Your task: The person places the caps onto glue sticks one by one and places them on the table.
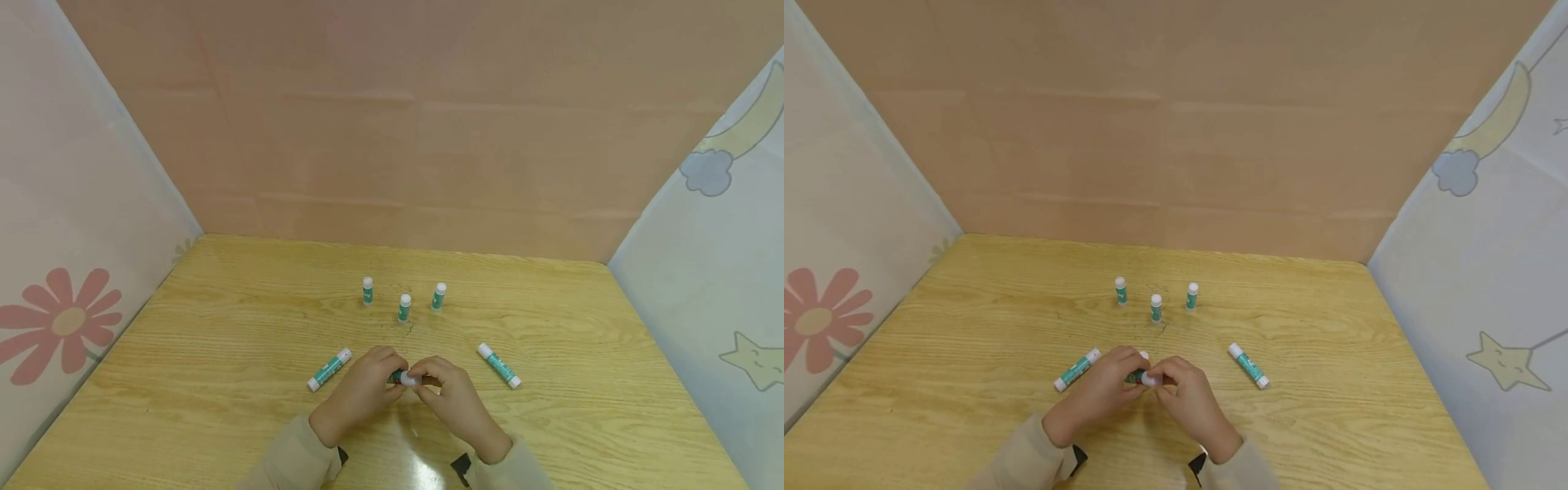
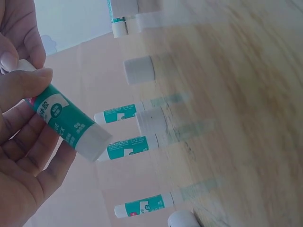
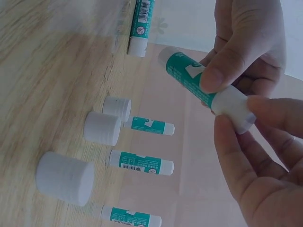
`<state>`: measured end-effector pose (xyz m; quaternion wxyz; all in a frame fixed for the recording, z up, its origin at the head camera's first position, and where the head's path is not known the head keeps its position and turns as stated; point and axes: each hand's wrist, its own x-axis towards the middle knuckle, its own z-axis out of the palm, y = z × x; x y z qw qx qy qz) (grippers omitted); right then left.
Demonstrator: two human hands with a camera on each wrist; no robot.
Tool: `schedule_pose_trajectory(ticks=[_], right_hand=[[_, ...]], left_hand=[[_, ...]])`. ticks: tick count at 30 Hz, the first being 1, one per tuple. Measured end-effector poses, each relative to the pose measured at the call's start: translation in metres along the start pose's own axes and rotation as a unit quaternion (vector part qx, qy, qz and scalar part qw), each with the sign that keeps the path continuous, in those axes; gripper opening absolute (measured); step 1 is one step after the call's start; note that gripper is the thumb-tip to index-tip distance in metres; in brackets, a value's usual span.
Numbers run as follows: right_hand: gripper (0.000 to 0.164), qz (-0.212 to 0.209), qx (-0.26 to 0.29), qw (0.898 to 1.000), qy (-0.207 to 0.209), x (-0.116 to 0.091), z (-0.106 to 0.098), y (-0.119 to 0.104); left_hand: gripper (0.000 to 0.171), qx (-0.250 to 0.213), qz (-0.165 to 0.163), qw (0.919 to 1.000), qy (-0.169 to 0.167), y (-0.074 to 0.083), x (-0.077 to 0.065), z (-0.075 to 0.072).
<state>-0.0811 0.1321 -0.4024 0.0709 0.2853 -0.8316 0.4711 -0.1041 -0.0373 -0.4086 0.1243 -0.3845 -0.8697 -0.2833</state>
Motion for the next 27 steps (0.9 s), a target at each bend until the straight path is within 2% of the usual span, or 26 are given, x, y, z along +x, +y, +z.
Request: schedule_pose_trajectory(ticks=[10, 22, 27], right_hand=[[0.015, 0.021, 0.012, 1.000, 0.001, 0.0027, -0.0025, -0.0029], [0.018, -0.006, 0.017, 1.000, 0.018, 0.0012, -0.0014, 0.0020], [0.020, -0.017, 0.011, 1.000, 0.012, 0.0008, -0.0006, 0.0035]], left_hand=[[0.013, -0.005, -0.008, 0.9999, 0.008, 0.0010, 0.0022, -0.0016], [0.018, -0.048, -0.026, 0.9984, 0.012, -0.0030, -0.0016, 0.0004], [0.019, -0.052, -0.021, 0.9984, 0.010, -0.0056, -0.0041, 0.0005]])
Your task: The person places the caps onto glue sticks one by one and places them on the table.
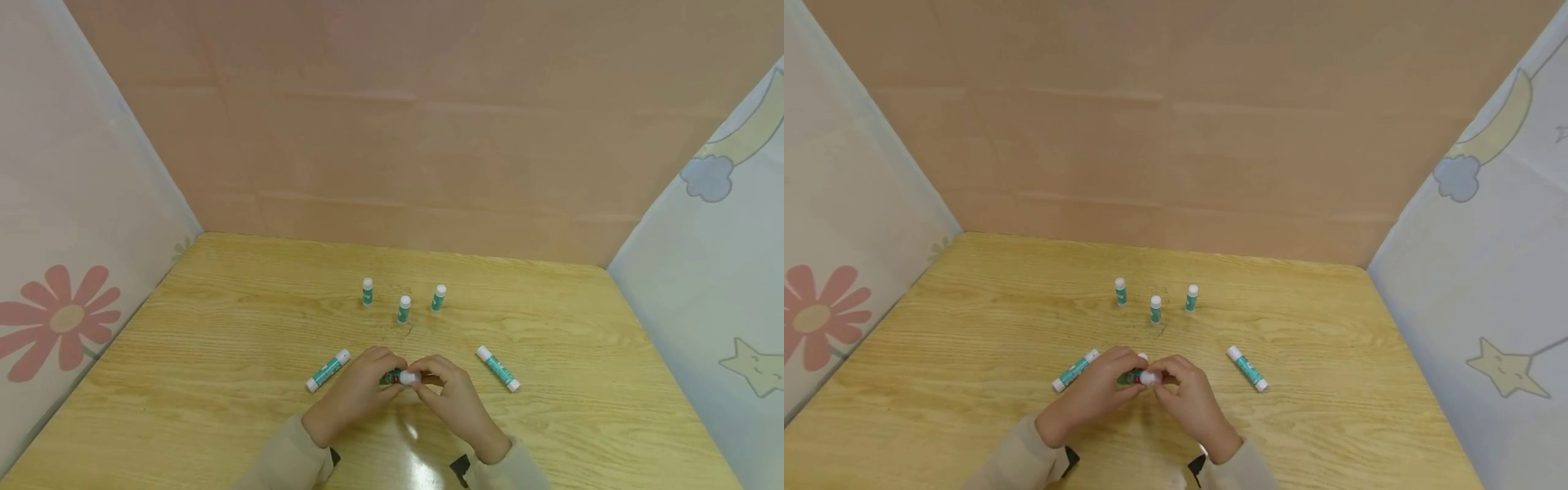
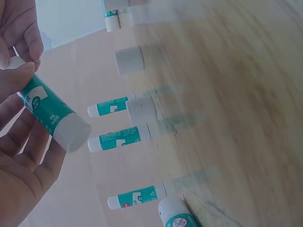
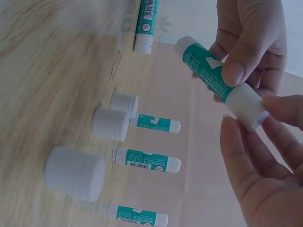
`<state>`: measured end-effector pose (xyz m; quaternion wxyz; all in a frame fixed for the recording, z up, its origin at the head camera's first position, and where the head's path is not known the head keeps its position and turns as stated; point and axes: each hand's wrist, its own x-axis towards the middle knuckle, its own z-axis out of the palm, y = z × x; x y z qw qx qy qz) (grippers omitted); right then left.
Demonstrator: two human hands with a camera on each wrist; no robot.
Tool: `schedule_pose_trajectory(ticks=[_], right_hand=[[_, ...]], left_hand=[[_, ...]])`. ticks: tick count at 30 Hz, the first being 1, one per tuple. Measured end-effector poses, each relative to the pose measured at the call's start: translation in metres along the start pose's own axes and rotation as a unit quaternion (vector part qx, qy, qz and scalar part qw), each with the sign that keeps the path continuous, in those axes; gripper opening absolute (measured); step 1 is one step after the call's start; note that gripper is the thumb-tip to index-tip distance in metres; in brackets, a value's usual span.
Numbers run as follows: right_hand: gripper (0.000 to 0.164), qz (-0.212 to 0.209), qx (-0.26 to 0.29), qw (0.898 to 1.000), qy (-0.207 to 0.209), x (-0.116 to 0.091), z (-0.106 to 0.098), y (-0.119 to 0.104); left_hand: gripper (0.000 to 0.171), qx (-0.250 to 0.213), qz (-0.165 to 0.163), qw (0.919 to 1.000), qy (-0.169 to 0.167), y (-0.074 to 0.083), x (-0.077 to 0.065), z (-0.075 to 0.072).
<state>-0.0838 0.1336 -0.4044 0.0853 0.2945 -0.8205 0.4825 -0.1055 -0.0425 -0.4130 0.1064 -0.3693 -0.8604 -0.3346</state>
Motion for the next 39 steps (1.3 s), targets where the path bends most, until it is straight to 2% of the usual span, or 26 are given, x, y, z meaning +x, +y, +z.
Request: schedule_pose_trajectory(ticks=[8, 12, 15, 19, 23, 34, 39], right_hand=[[0.023, -0.025, -0.048, 0.999, 0.003, 0.002, 0.000, 0.001], [0.023, -0.007, -0.063, 0.998, 0.006, 0.002, 0.000, 0.001], [0.023, -0.009, -0.073, 0.997, 0.011, 0.002, 0.000, 0.002], [0.024, -0.035, -0.085, 0.996, 0.016, 0.001, -0.002, 0.004], [0.024, -0.034, -0.087, 0.996, 0.013, 0.001, -0.003, 0.004], [0.024, -0.001, -0.101, 0.995, 0.005, -0.001, -0.006, 0.002], [0.023, 0.015, -0.105, 0.994, 0.001, -0.002, -0.008, 0.001]], left_hand=[[0.019, 0.011, 0.006, 0.9999, -0.010, -0.001, -0.001, -0.004], [0.019, 0.008, -0.002, 0.9998, -0.019, -0.002, -0.001, -0.006], [0.021, 0.006, -0.010, 0.9996, -0.027, -0.002, -0.002, -0.008], [0.024, 0.011, -0.008, 0.9998, -0.015, -0.006, -0.004, -0.009], [0.026, 0.012, -0.010, 0.9999, 0.003, -0.009, -0.005, -0.010], [0.026, 0.017, -0.041, 0.9988, 0.018, -0.014, -0.008, -0.016], [0.024, 0.016, -0.077, 0.9967, 0.019, -0.016, -0.010, -0.020]])
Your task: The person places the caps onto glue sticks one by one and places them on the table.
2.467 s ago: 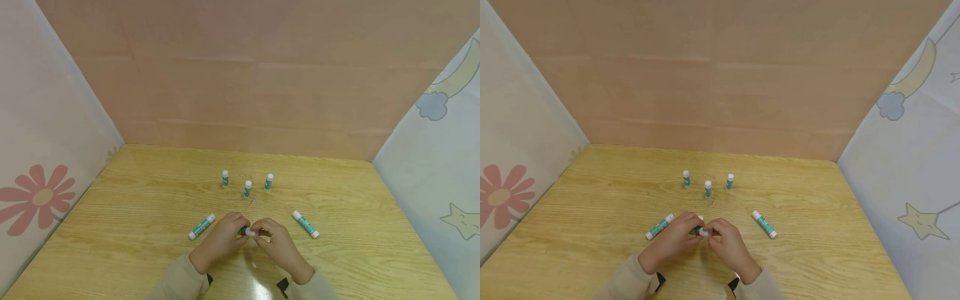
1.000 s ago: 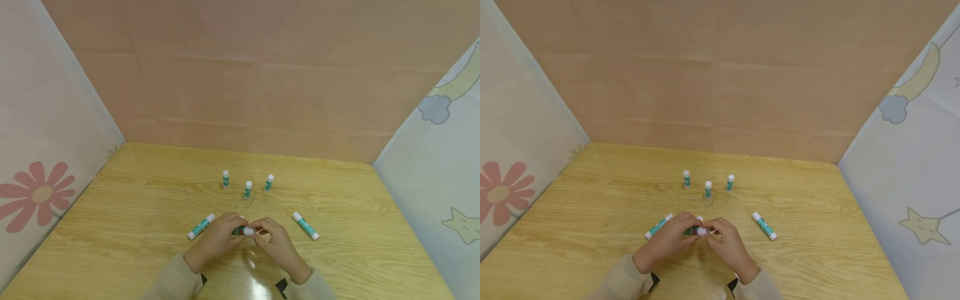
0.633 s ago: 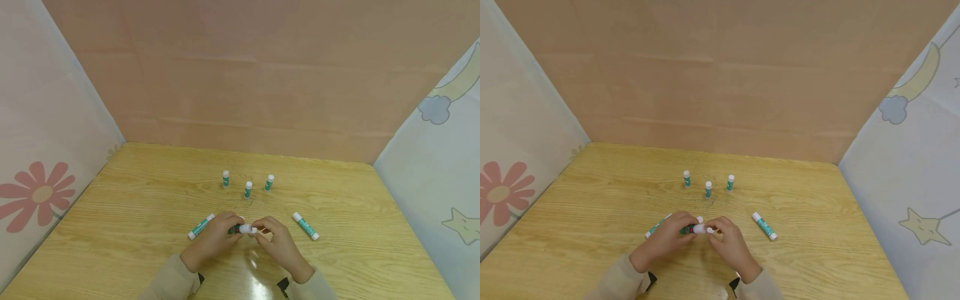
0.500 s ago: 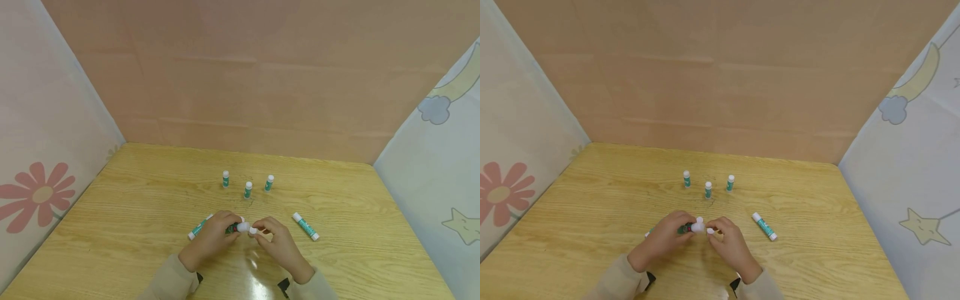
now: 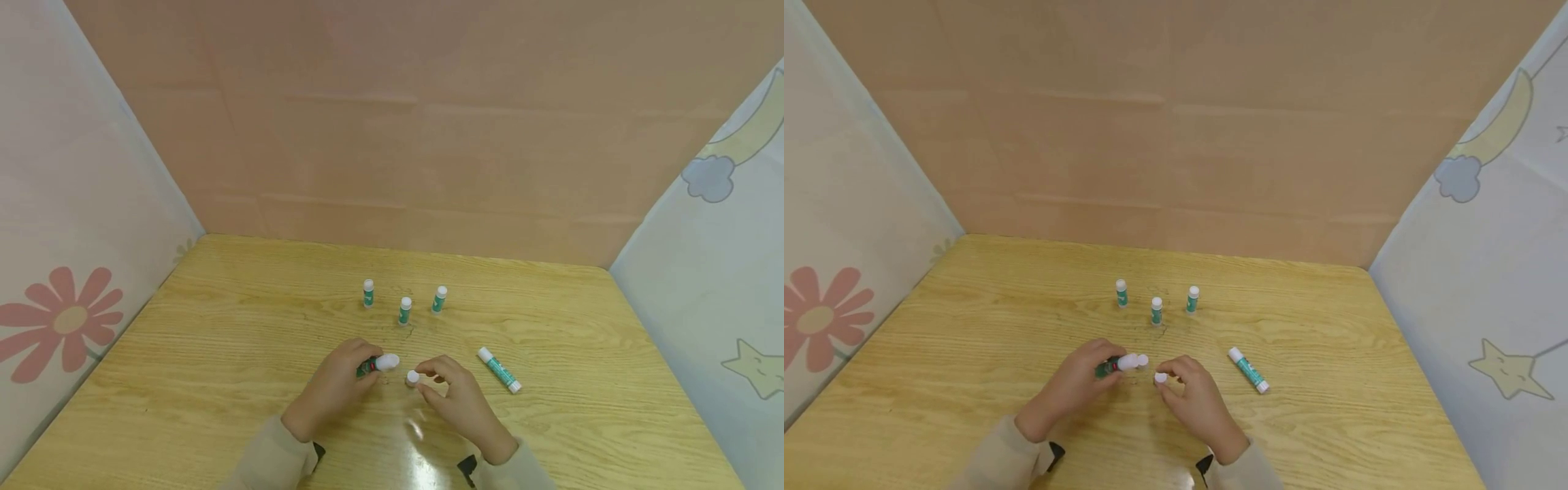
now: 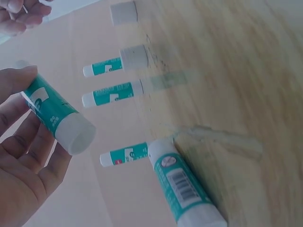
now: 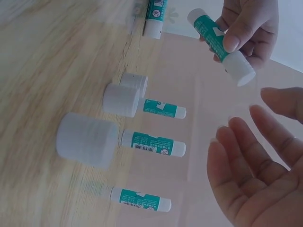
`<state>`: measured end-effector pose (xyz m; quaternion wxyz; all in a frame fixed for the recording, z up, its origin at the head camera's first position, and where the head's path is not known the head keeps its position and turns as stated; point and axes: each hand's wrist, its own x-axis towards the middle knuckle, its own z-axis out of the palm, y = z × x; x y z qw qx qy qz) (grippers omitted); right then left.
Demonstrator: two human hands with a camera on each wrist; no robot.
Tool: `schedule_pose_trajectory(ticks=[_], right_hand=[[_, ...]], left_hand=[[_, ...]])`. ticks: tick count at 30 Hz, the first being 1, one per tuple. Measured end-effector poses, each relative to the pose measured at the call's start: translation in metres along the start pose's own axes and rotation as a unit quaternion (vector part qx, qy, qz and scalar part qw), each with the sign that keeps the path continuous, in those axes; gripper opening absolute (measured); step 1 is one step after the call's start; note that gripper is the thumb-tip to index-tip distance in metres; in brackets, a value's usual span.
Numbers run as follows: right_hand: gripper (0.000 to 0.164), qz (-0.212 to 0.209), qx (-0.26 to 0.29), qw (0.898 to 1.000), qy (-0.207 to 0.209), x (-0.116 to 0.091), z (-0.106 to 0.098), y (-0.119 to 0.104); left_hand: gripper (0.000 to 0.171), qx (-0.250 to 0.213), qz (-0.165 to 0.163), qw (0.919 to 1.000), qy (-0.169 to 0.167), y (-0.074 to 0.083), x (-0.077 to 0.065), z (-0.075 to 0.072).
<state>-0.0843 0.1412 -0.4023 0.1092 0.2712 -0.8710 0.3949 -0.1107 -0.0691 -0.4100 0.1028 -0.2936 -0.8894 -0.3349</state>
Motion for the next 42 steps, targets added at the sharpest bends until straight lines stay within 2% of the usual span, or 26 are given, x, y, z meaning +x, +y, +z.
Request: schedule_pose_trajectory(ticks=[6, 18, 24, 30, 39, 42], right_hand=[[0.022, -0.011, -0.009, 1.000, -0.003, -0.001, -0.001, 0.001], [0.025, -0.006, -0.013, 1.000, -0.008, -0.004, 0.000, 0.007], [0.026, 0.014, -0.017, 1.000, -0.021, -0.006, -0.001, 0.009], [0.027, 0.032, -0.035, 0.998, -0.028, -0.008, -0.003, 0.008], [0.029, 0.049, -0.056, 0.996, -0.053, -0.012, -0.004, 0.010], [0.029, 0.042, -0.062, 0.995, -0.060, -0.013, -0.004, 0.011]], left_hand=[[0.026, -0.004, -0.038, 0.9992, -0.004, -0.003, -0.003, -0.005], [0.027, 0.009, -0.059, 0.9981, 0.010, -0.007, -0.003, -0.013], [0.027, 0.020, -0.080, 0.9965, 0.017, -0.009, -0.003, -0.015], [0.025, 0.005, -0.100, 0.9944, 0.034, -0.010, -0.004, -0.019], [0.025, 0.013, -0.115, 0.9927, 0.034, -0.016, -0.006, -0.023], [0.025, 0.018, -0.124, 0.9916, 0.033, -0.020, -0.008, -0.022]])
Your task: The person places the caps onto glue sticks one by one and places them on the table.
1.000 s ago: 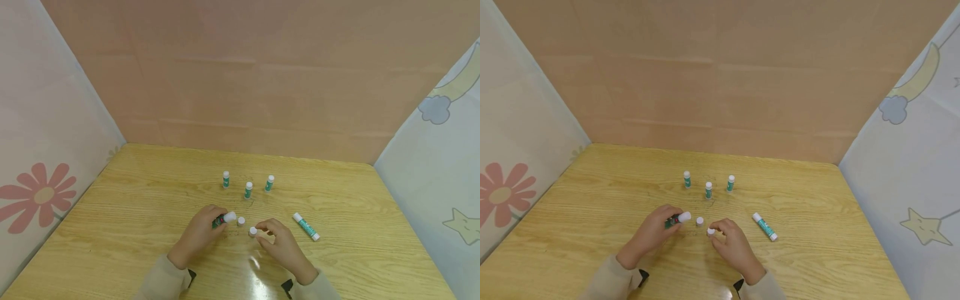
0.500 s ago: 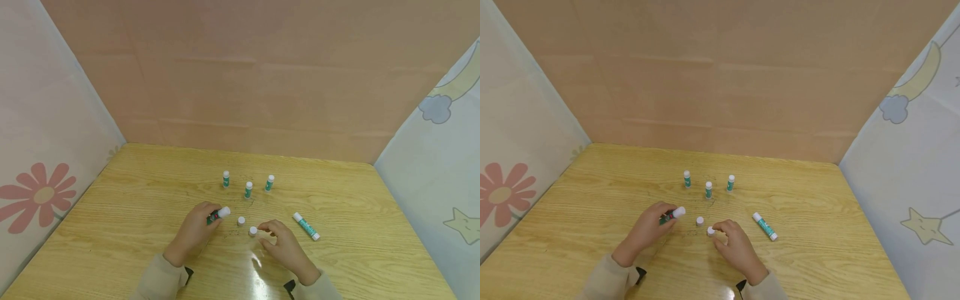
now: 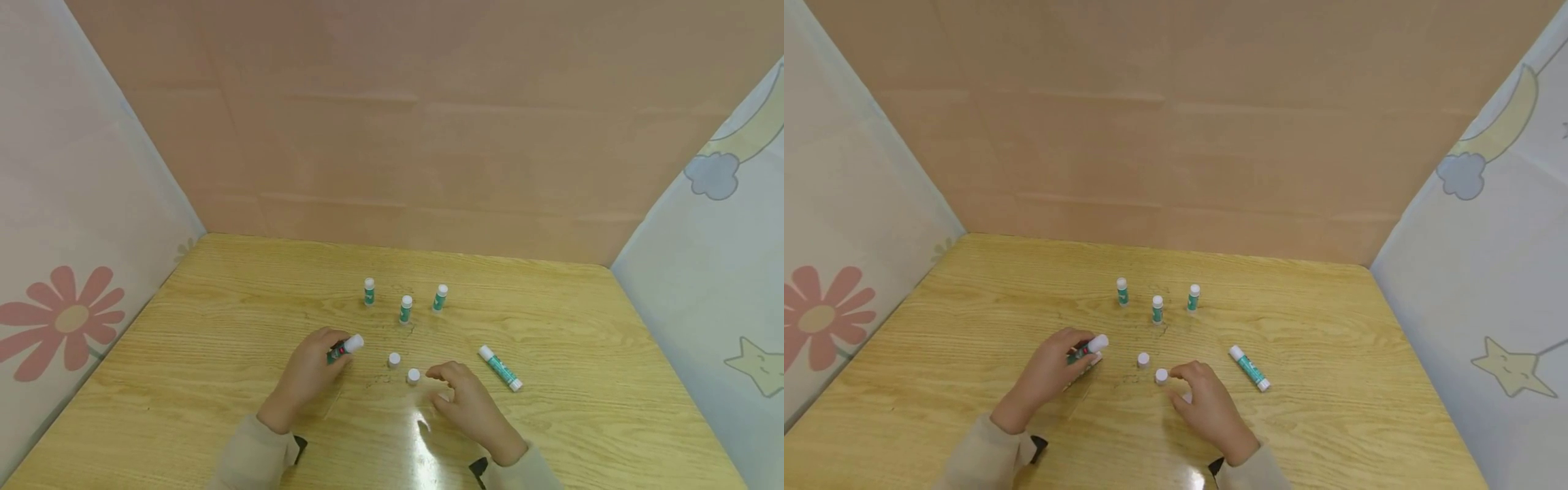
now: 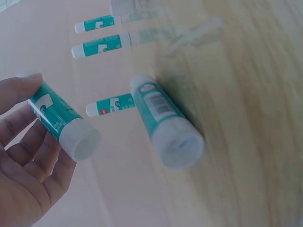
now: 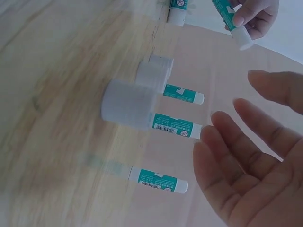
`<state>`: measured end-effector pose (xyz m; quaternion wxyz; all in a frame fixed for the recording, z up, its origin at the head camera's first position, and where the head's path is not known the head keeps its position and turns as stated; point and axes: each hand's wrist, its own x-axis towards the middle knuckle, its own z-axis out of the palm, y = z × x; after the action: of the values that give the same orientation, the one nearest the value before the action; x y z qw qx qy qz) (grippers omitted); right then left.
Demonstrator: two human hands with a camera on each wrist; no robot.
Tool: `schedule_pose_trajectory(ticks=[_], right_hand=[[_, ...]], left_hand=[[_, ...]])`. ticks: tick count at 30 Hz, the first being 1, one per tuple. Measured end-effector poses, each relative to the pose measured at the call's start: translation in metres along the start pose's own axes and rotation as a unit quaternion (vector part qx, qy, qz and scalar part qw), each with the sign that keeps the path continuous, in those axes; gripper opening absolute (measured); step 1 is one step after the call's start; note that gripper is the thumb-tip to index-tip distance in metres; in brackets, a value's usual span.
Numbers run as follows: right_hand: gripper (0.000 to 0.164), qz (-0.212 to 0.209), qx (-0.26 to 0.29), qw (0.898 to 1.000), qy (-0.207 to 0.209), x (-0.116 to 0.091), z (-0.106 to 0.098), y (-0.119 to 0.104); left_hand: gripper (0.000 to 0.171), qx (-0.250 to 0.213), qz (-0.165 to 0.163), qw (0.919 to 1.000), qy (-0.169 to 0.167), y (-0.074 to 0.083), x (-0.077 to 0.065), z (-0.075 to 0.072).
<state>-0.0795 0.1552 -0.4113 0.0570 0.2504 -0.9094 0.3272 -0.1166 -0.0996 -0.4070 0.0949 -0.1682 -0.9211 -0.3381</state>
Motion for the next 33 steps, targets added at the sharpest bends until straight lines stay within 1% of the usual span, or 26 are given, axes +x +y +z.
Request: schedule_pose_trajectory(ticks=[4, 8, 11, 16, 21, 28, 33], right_hand=[[0.030, -0.001, -0.004, 1.000, -0.011, -0.001, 0.000, 0.002], [0.030, 0.028, 0.000, 0.999, -0.031, -0.001, 0.000, 0.003], [0.029, 0.048, -0.001, 0.998, -0.043, -0.001, 0.000, 0.003], [0.029, 0.058, -0.007, 0.997, -0.059, -0.001, 0.001, 0.004], [0.029, 0.061, -0.008, 0.996, -0.070, -0.004, 0.000, 0.006], [0.029, 0.040, -0.024, 0.996, -0.077, -0.005, 0.000, 0.007], [0.029, 0.041, -0.022, 0.996, -0.082, -0.006, 0.001, 0.008]], left_hand=[[0.025, 0.005, -0.018, 0.9998, -0.007, -0.005, 0.000, 0.000], [0.024, 0.006, -0.032, 0.9993, -0.017, -0.006, 0.000, -0.001], [0.026, 0.010, -0.034, 0.9992, -0.017, -0.007, 0.000, -0.002], [0.029, 0.019, -0.039, 0.9989, -0.016, -0.010, -0.002, -0.003], [0.029, 0.024, -0.043, 0.9985, -0.025, -0.016, -0.003, -0.002], [0.027, 0.029, -0.049, 0.9977, -0.037, -0.023, -0.002, -0.001], [0.027, 0.027, -0.058, 0.9971, -0.040, -0.025, -0.001, -0.001]])
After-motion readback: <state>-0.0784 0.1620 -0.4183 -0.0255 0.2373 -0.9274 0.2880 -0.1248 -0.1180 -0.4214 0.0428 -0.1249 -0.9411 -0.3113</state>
